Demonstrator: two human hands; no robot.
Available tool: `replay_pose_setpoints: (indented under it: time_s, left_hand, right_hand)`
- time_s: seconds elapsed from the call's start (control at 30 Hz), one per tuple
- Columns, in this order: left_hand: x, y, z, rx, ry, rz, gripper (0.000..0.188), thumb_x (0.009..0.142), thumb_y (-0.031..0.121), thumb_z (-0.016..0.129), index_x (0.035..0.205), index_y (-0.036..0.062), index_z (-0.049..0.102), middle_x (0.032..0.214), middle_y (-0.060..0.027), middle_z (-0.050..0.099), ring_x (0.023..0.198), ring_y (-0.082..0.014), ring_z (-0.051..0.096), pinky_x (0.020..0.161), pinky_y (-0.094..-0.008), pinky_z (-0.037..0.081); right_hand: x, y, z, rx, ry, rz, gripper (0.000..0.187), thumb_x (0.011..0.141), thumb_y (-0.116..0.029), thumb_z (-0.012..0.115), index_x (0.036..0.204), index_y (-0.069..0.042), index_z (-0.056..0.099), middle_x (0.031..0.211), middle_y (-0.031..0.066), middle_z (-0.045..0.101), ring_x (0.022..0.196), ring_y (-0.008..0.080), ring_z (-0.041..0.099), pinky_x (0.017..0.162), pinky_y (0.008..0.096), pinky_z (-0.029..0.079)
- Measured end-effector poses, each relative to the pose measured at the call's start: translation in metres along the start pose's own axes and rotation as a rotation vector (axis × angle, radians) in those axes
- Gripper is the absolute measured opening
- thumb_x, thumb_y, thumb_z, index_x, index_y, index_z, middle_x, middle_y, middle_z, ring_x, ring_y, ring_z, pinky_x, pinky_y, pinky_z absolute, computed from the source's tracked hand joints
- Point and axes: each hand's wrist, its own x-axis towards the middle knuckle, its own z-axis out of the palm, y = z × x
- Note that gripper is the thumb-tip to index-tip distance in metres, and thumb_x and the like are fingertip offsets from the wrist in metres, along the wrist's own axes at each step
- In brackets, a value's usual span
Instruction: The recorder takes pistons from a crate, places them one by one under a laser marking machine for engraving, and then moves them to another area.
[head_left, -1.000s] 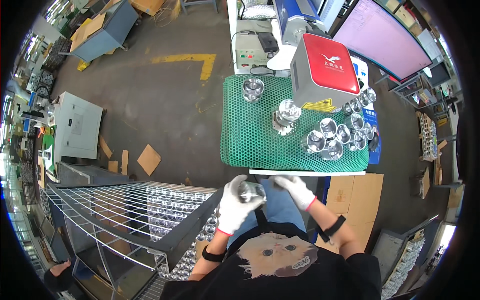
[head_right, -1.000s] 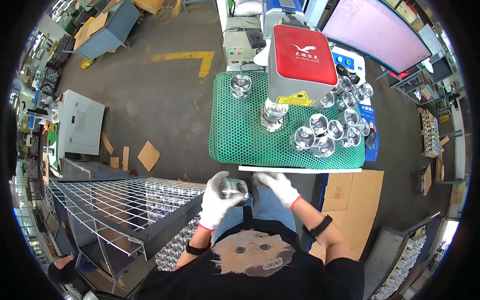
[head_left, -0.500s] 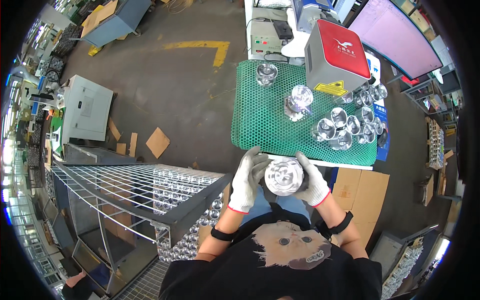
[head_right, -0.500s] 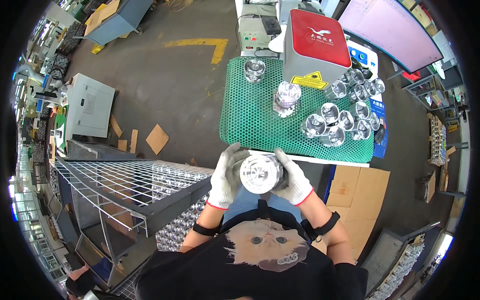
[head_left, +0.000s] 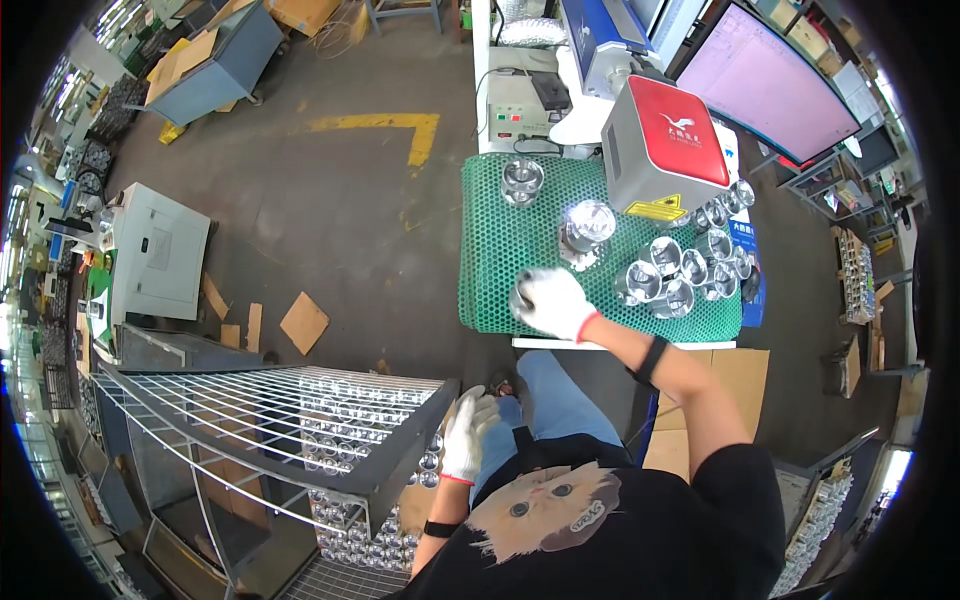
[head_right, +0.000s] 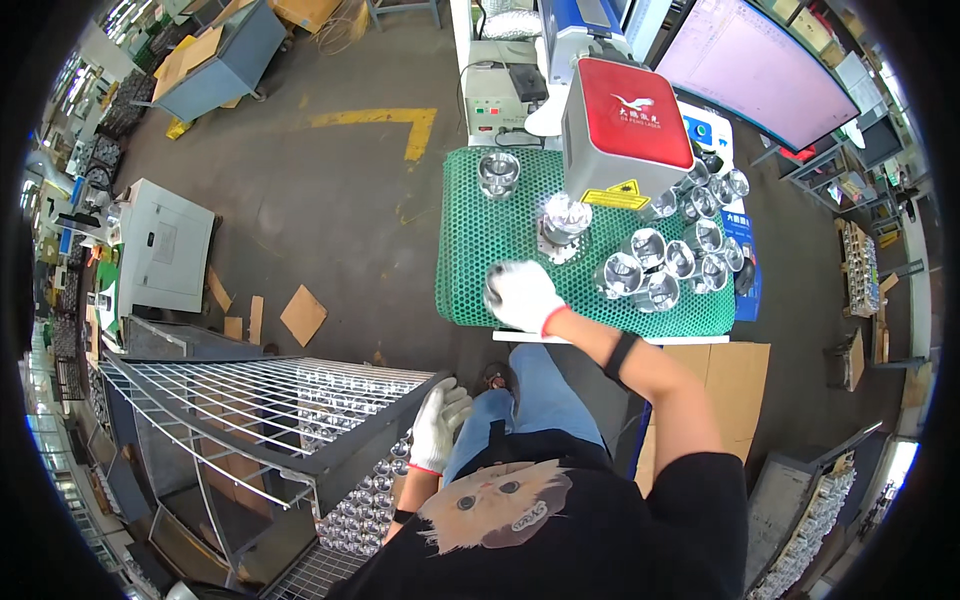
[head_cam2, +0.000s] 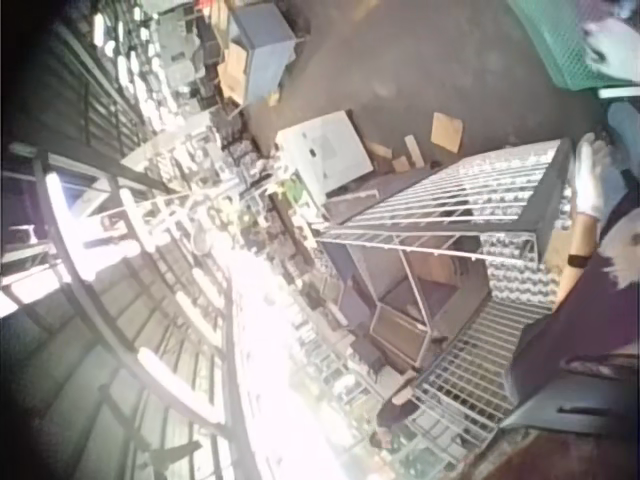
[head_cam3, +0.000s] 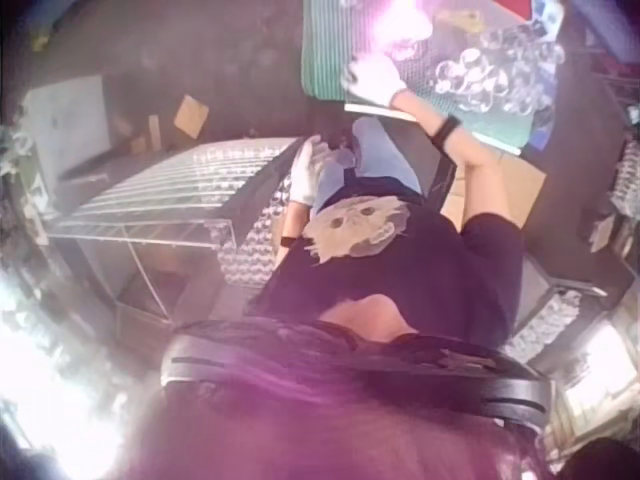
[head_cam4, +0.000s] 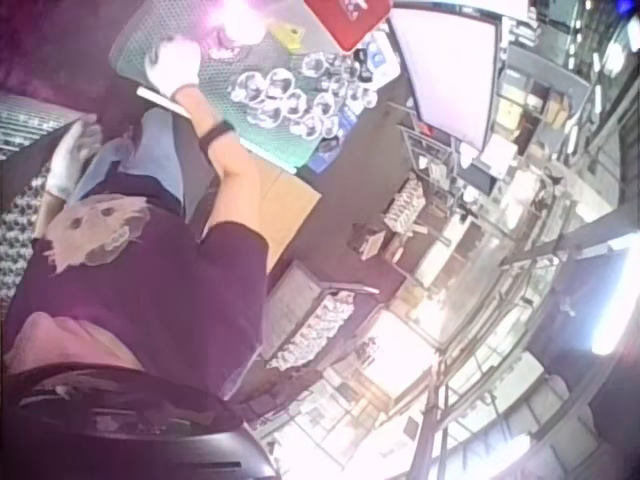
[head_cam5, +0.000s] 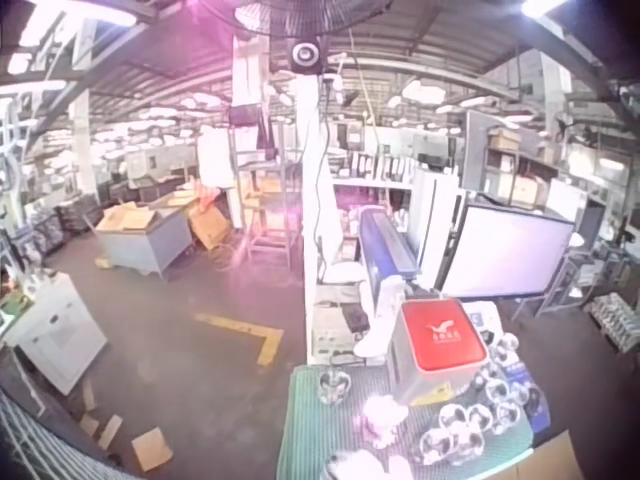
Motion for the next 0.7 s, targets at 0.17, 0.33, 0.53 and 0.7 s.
replay_pose_setpoints:
  time_s: [0.17,0.33,0.53,0.7]
  left_hand:
    - [-0.001,-0.001,-0.005,-0.040,0.087,0.072,0.055,0.098,0.040,0.053,0.134,-0.0013,0.045,0.124,-0.0190,0.056,0.111,-0.0305,0.059,0.093,-0.0424,0.050]
    - [0.011,0.006,0.009,-0.026,0.152,0.057,0.055,0.098,0.039,0.053,0.134,-0.0016,0.045,0.123,-0.0201,0.056,0.109,-0.0309,0.059,0.092,-0.0424,0.050]
    - [0.043,0.014,0.040,0.028,0.064,0.018,0.049,0.098,0.035,0.054,0.132,-0.0001,0.050,0.118,-0.0179,0.060,0.105,-0.0261,0.061,0.090,-0.0370,0.051]
    - [0.058,0.028,0.074,0.112,-0.079,0.004,0.045,0.098,0.029,0.053,0.131,-0.0005,0.050,0.116,-0.0181,0.060,0.107,-0.0286,0.061,0.091,-0.0422,0.051]
  right_hand:
    - [0.081,0.044,0.016,-0.270,0.018,0.047,0.011,0.073,-0.013,0.061,0.080,-0.007,0.064,0.083,0.0156,0.065,0.082,0.0312,0.063,0.072,0.0442,0.050]
    - [0.091,0.057,0.042,-0.267,0.092,0.188,0.019,0.075,-0.016,0.062,0.091,-0.007,0.063,0.093,0.0130,0.064,0.091,0.0285,0.059,0.083,0.0429,0.044]
    - [-0.019,-0.006,-0.002,-0.084,0.124,-0.049,0.031,0.074,-0.015,0.061,0.104,-0.007,0.061,0.101,0.0148,0.059,0.097,0.0312,0.057,0.085,0.0472,0.045]
    - [-0.125,0.030,-0.034,0.031,-0.712,0.174,0.023,0.074,-0.021,0.063,0.094,-0.011,0.064,0.091,0.0133,0.063,0.083,0.0317,0.060,0.075,0.0468,0.047]
